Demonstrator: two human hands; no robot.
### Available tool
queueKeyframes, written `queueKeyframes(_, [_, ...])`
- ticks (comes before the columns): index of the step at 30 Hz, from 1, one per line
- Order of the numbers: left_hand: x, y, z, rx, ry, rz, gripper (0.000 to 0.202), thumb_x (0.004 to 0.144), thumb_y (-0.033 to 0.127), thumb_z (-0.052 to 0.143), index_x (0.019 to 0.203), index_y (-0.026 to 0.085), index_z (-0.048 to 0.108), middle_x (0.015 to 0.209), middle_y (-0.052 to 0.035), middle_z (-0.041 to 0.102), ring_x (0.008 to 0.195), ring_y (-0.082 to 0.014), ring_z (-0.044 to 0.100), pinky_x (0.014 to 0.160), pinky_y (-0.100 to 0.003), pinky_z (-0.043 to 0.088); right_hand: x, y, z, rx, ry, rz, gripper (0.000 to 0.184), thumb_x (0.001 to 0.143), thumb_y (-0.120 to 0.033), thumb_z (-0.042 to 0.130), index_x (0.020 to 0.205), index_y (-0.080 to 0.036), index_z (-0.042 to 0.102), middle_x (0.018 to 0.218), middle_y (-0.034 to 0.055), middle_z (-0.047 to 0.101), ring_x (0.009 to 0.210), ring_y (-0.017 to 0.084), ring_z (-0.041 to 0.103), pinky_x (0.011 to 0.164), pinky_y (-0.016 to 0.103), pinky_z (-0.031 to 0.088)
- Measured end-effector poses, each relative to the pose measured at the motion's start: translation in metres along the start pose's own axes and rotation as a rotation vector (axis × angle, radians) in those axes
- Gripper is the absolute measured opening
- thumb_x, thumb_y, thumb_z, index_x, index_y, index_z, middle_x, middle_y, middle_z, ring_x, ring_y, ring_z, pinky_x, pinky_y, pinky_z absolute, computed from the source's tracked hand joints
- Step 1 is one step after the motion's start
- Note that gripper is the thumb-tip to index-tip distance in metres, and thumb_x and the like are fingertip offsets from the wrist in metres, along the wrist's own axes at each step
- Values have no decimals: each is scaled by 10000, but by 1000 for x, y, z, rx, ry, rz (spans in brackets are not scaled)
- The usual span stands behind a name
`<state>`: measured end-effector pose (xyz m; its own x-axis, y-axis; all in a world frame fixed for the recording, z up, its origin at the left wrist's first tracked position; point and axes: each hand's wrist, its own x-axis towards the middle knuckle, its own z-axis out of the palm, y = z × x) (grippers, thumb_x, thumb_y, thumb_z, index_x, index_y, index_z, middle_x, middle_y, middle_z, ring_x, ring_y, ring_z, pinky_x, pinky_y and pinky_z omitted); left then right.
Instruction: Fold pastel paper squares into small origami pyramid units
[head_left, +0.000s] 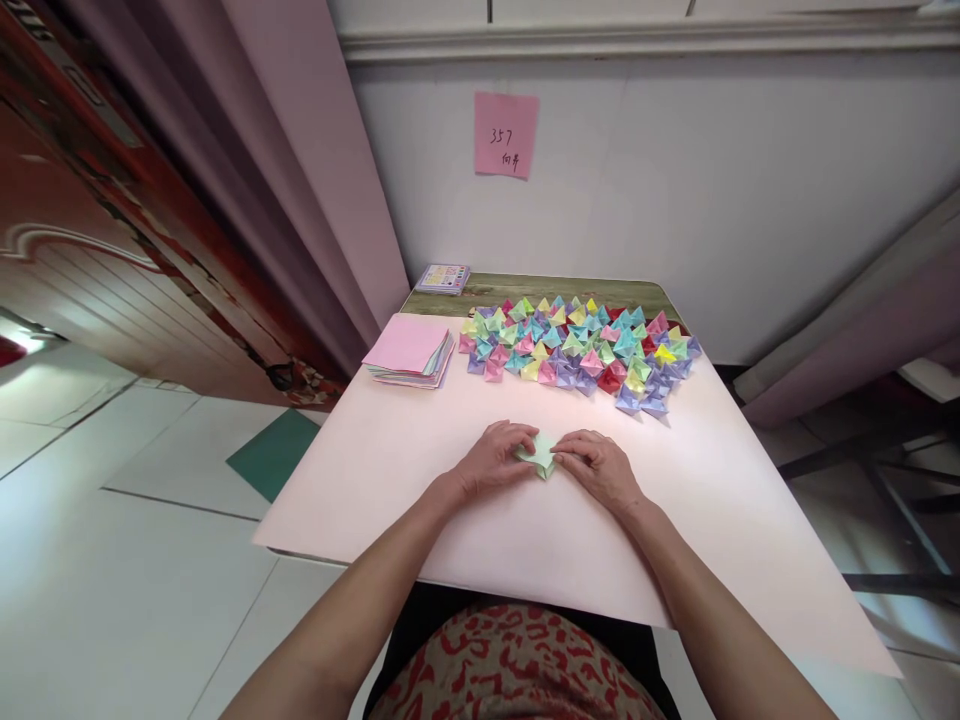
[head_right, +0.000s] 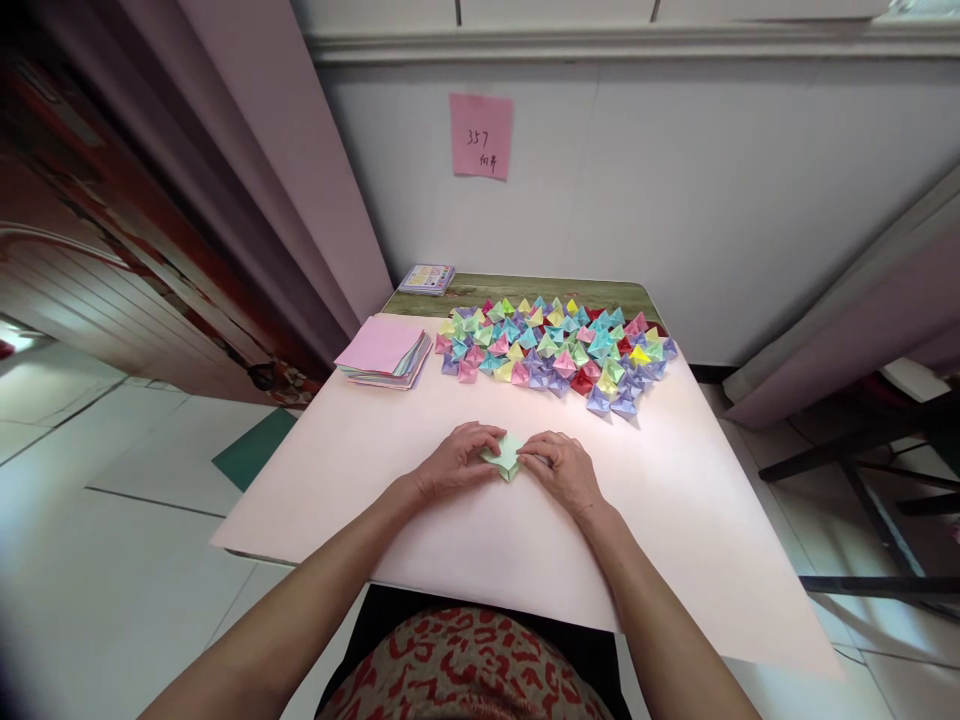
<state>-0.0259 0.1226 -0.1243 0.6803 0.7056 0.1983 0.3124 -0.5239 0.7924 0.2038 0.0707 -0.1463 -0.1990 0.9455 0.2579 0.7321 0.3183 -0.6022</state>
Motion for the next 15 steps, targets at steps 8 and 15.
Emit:
queueKeyframes(8, [-2, -4, 3, -86, 86, -51, 44, 782, 247, 666, 764, 221, 697, 1141, -95, 689, 1062, -240, 604, 967, -386, 419, 4, -4, 0, 12, 20, 57, 213, 910, -386, 567, 848, -281, 742, 907, 27, 726, 858, 204, 648, 790, 334, 473])
queueKeyframes(15, [4, -8, 11, -67, 141, -109, 93, 777, 198, 611, 699, 209, 662, 1034, -79, 692, 966, -226, 609, 923, -379, 443, 2, 5, -8, 20, -68, -5, 295, 762, -460, 737, 1018, -313, 726, 1071, 24, 700, 939, 218, 651, 779, 323, 483])
